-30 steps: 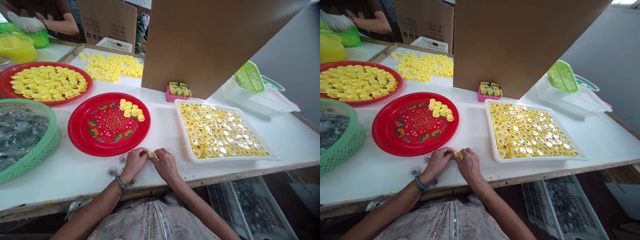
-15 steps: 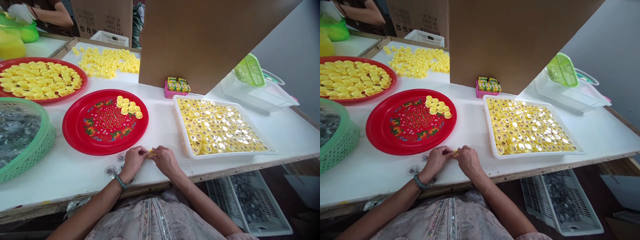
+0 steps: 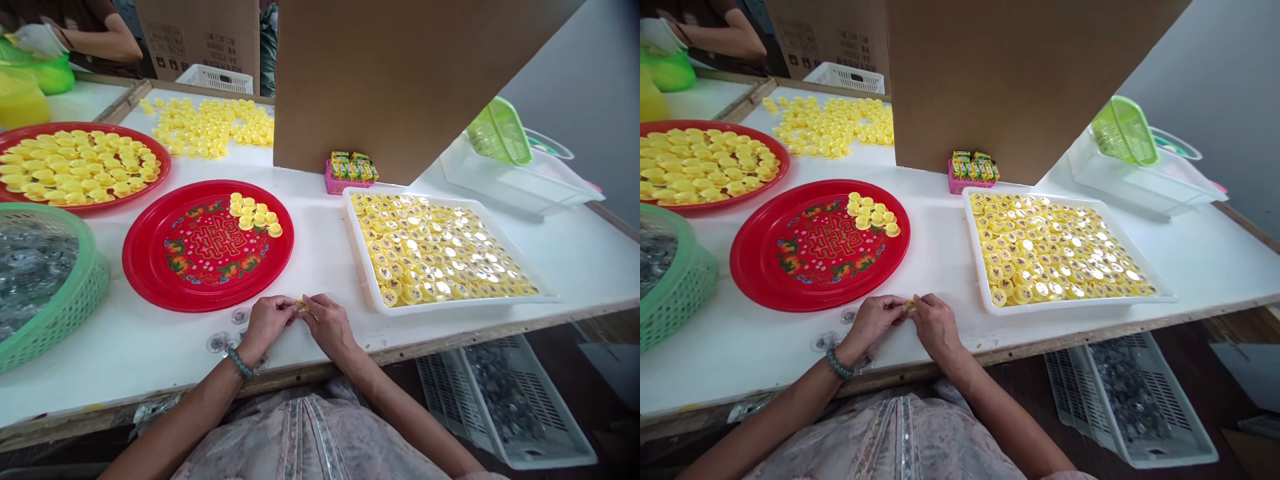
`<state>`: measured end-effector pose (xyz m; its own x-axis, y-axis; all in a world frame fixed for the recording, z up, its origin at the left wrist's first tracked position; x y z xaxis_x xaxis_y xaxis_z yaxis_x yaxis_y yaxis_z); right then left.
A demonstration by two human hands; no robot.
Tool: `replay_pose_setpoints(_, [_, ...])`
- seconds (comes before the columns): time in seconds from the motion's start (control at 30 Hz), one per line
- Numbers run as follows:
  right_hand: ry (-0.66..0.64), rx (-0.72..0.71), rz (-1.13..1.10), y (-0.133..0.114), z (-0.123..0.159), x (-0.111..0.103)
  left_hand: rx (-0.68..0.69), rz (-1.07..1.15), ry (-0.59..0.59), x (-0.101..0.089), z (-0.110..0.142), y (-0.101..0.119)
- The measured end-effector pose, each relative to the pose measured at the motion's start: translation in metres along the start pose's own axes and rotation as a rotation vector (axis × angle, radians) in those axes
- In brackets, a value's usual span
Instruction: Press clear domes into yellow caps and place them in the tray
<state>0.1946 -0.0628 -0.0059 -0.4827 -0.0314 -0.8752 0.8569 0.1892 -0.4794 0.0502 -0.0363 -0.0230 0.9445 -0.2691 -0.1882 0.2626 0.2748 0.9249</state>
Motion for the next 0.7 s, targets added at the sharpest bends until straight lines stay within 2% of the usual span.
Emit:
replay_pose_setpoints(0.1, [-0.101, -0.014, 0.087, -0.002, -0.009, -0.010, -0.031, 0.060, -0.019, -0.001, -0.001, 0.004])
replay_pose_setpoints(0.23, [-0.224, -0.049, 0.181, -0.004, -0.025, -0.019, -0.155, 0.180, -0.055, -0.002, -0.006, 0.006])
replay_pose_setpoints(0.33, [-0.253, -0.063, 0.163, -0.003, -0.029, -0.020, -0.177, 0.217, -0.069, -0.003, -0.008, 0.005])
replay_pose_setpoints(0.4, [-0.202, -0.063, 0.066, -0.001, -0.024, -0.017, -0.137, 0.196, -0.058, -0.003, -0.007, 0.003])
replay_pose_setpoints(0.53, [0.011, -0.013, -0.142, 0.006, -0.001, -0.005, -0.034, 0.083, -0.067, -0.003, -0.003, -0.001])
replay_pose_setpoints(0.7, [0.154, -0.047, -0.164, 0.008, 0.016, 0.007, 0.017, -0.081, -0.078, -0.003, -0.002, -0.001])
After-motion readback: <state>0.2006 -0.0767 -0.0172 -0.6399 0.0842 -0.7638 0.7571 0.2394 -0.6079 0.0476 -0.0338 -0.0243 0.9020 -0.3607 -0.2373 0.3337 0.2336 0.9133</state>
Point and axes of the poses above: each hand's wrist, its own z-axis away from the middle knuckle, its own x-axis out of the palm, y = z × x, the point moved 1 cm from there along -z, towards the middle knuckle, and after that the axes turned 1 degree about x, right-handed, at the moved point
